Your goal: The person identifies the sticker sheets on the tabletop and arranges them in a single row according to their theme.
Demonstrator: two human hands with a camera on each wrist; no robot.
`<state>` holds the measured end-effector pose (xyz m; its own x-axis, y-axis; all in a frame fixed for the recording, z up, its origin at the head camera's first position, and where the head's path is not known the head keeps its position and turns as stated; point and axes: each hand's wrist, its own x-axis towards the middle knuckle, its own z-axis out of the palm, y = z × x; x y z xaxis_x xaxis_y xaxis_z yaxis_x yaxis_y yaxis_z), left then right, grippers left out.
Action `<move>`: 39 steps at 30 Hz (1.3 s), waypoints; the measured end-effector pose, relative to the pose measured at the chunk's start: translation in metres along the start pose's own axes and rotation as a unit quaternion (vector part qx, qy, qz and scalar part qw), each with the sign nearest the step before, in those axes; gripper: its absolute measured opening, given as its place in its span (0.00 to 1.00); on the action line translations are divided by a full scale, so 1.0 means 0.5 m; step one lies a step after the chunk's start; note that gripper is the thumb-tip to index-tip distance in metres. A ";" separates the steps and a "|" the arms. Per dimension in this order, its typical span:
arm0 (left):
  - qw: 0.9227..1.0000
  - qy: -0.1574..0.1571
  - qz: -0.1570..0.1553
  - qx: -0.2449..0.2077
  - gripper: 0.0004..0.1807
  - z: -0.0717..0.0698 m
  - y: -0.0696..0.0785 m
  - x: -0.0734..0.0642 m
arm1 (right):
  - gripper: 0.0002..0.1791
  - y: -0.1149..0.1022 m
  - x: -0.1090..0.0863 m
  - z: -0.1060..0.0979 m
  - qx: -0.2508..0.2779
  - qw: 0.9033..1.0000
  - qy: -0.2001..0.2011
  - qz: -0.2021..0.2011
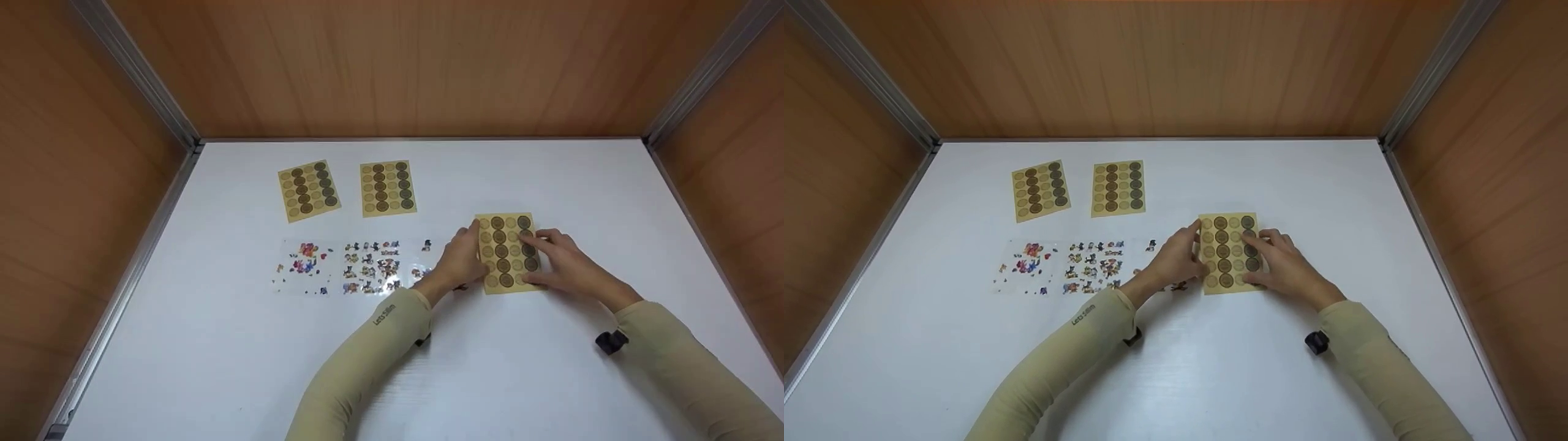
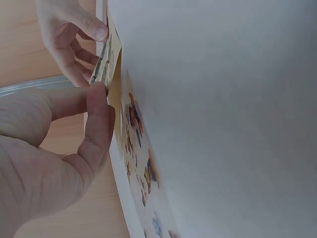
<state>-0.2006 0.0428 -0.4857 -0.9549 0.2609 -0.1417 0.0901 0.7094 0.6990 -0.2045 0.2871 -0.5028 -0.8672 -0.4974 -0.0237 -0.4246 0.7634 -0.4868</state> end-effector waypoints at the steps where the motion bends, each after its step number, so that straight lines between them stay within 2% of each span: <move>1: 1.000 -0.003 -0.003 0.002 0.56 0.000 0.000 -0.001 | 0.45 -0.001 -0.002 0.001 -0.003 1.000 -0.001 0.001; 7: 0.999 -0.014 -0.008 0.033 0.52 0.000 0.000 0.000 | 0.46 -0.006 -0.008 0.003 -0.031 0.999 -0.027 0.012; 15: 0.999 -0.023 -0.004 0.039 0.53 -0.002 0.001 0.000 | 0.46 0.001 -0.009 0.000 -0.039 0.997 -0.065 0.003; 22: 0.999 -0.020 -0.004 0.027 0.55 -0.001 -0.004 0.001 | 0.45 0.002 -0.010 -0.001 -0.031 0.997 -0.072 -0.004; 30: 0.999 -0.022 0.010 0.022 0.56 -0.001 -0.011 0.003 | 0.44 0.006 -0.008 0.003 -0.028 0.997 -0.075 -0.008; 39: 1.000 -0.023 0.002 0.019 0.57 -0.004 -0.010 -0.003 | 0.44 -0.003 -0.007 0.000 -0.033 0.996 -0.080 -0.009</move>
<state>-0.2002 0.0377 -0.4875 -0.9407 0.2923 -0.1722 0.1045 0.7326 0.6726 -0.2009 0.2875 -0.5020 -0.8096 -0.5657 -0.1569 -0.4599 0.7773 -0.4293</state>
